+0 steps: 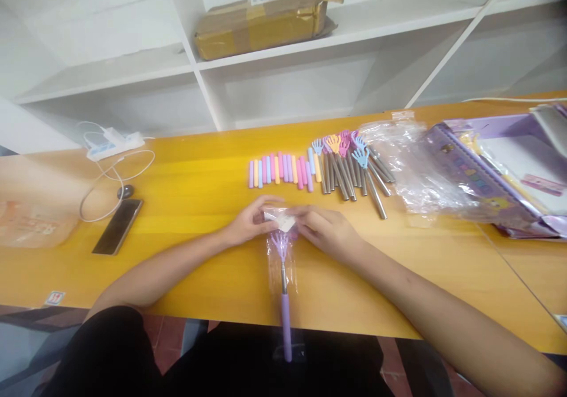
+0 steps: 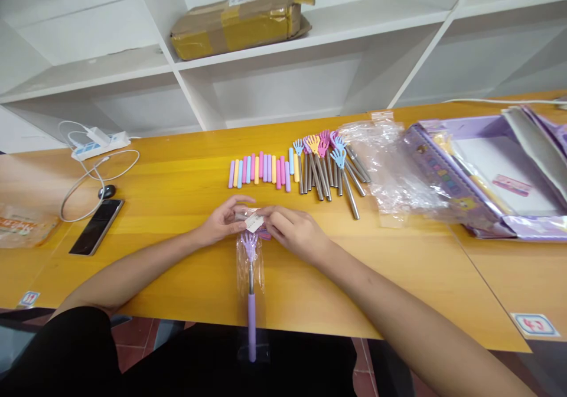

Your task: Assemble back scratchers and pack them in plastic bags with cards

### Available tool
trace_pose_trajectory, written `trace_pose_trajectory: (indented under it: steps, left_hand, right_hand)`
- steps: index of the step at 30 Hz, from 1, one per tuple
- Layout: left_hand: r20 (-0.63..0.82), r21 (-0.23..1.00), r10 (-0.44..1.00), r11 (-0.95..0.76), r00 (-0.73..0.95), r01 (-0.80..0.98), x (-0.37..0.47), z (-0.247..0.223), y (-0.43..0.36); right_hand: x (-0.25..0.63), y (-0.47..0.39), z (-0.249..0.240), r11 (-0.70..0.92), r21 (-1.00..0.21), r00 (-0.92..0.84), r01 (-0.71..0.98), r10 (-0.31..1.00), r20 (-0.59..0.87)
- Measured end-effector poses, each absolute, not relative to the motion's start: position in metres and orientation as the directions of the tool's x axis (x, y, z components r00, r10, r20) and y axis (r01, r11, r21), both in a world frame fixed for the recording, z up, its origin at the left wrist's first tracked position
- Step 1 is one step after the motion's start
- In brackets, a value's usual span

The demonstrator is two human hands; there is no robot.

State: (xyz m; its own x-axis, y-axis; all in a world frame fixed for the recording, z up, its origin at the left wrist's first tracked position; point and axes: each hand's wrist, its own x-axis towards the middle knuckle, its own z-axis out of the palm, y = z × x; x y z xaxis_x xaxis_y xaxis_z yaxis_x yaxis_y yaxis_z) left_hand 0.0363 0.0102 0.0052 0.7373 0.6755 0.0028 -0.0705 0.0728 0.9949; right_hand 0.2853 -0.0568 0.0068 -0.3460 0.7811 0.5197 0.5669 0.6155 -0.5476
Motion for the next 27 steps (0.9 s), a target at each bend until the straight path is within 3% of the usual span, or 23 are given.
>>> trace_pose_trajectory:
  steps: [4, 8, 14, 18, 27]
  left_hand:
    - [-0.028, 0.987, 0.665, 0.138, 0.746, -0.086, 0.037, 0.004, 0.008]
    - [0.004, 0.995, 0.654, 0.073, 0.756, -0.068, 0.038, 0.002, 0.005]
    - [0.177, 0.984, 0.648, -0.098, 0.741, -0.149, 0.042, -0.008, 0.004]
    - [0.252, 0.953, 0.601, -0.292, 0.758, -0.085, 0.043, -0.004, 0.005]
    - [0.093, 0.990, 0.616, -0.140, 0.782, -0.007, 0.040, 0.002, 0.001]
  right_hand:
    - [0.279, -0.057, 0.005, 0.547, -0.647, -0.204, 0.532, 0.824, 0.529]
    - [0.274, -0.058, 0.012, 0.490, -0.744, -0.039, 0.455, 0.845, 0.533]
    - [0.270, -0.052, 0.014, 0.257, -0.963, 0.131, 0.083, 0.955, 0.266]
    - [0.270, -0.048, 0.012, 0.211, -0.977, 0.135, -0.023, 0.969, 0.206]
    - [0.271, -0.047, 0.014, 0.197, -0.978, 0.167, -0.064, 0.969, 0.184]
